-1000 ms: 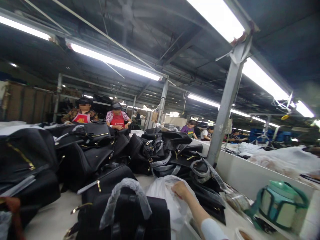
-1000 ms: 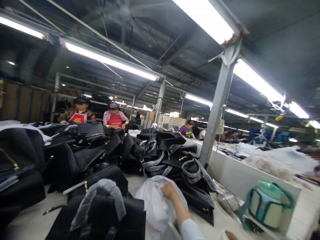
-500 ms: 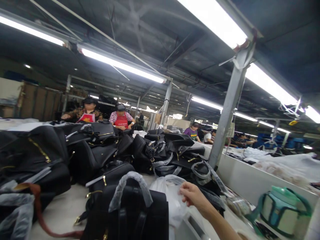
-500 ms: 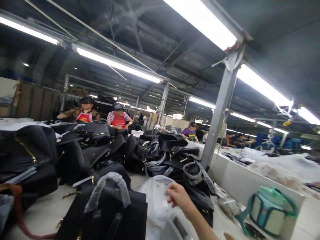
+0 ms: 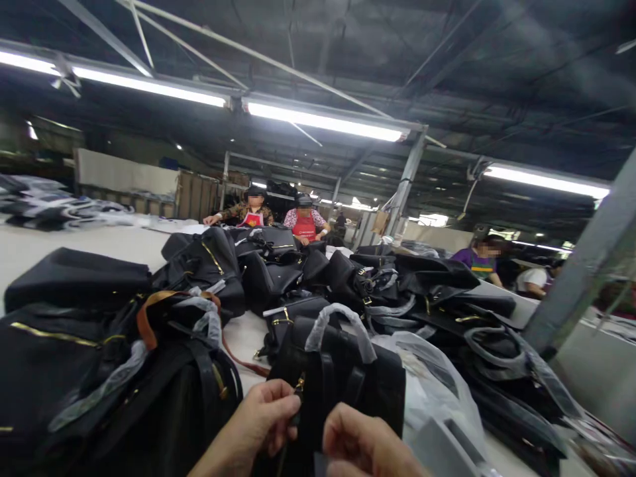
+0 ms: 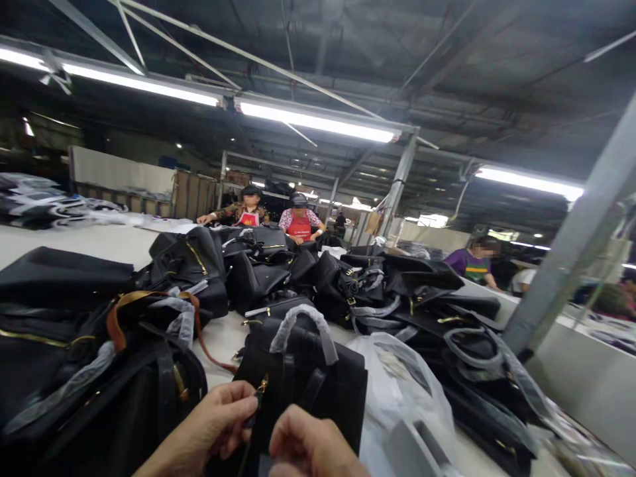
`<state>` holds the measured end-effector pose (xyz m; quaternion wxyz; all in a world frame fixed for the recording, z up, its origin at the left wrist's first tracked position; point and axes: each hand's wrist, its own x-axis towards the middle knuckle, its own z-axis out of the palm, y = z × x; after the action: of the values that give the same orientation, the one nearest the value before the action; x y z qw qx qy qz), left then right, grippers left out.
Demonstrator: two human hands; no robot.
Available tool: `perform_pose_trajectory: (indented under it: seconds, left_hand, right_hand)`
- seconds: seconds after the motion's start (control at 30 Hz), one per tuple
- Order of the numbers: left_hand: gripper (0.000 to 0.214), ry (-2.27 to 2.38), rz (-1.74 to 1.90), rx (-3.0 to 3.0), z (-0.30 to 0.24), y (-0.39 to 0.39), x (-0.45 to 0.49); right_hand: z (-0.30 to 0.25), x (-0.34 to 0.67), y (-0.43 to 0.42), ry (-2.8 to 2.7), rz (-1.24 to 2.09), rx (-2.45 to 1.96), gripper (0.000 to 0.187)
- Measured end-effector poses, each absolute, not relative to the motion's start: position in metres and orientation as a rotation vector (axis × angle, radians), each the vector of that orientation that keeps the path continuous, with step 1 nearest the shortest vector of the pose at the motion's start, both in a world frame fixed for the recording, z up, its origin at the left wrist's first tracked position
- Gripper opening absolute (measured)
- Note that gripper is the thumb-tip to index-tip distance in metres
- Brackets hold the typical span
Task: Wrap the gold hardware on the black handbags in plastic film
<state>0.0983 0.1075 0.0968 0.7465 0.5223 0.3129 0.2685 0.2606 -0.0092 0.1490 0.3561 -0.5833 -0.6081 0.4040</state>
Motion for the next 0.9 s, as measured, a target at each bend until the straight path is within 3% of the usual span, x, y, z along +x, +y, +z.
perform_pose_trajectory:
  seconds: [0.13,0.23,0.53,0.9]
  left_hand:
    - [0.037,0.731,0.574,1.188,0.109,0.105,0.090]
    - [0.032,0.747,0.617,1.227,0.112,0.103,0.087]
    - [0.034,0.749,0.730,1.191,0.089,0.101,0.094]
    - [0.026,0.797,0.800,1.252,0.091,0.095,0.095]
  right_hand:
    - [0.120,0.241,0.019,-1.709,0.715,-1.531,0.024]
    - [0.098,0.243,0.031,-1.659,0.522,-1.541,0.021]
    - [0.070,0.230,0.037,-1.439,0.386,-1.573,0.005]
    - [0.062,0.214,0.042,-1.168,0.331,-1.504,0.030]
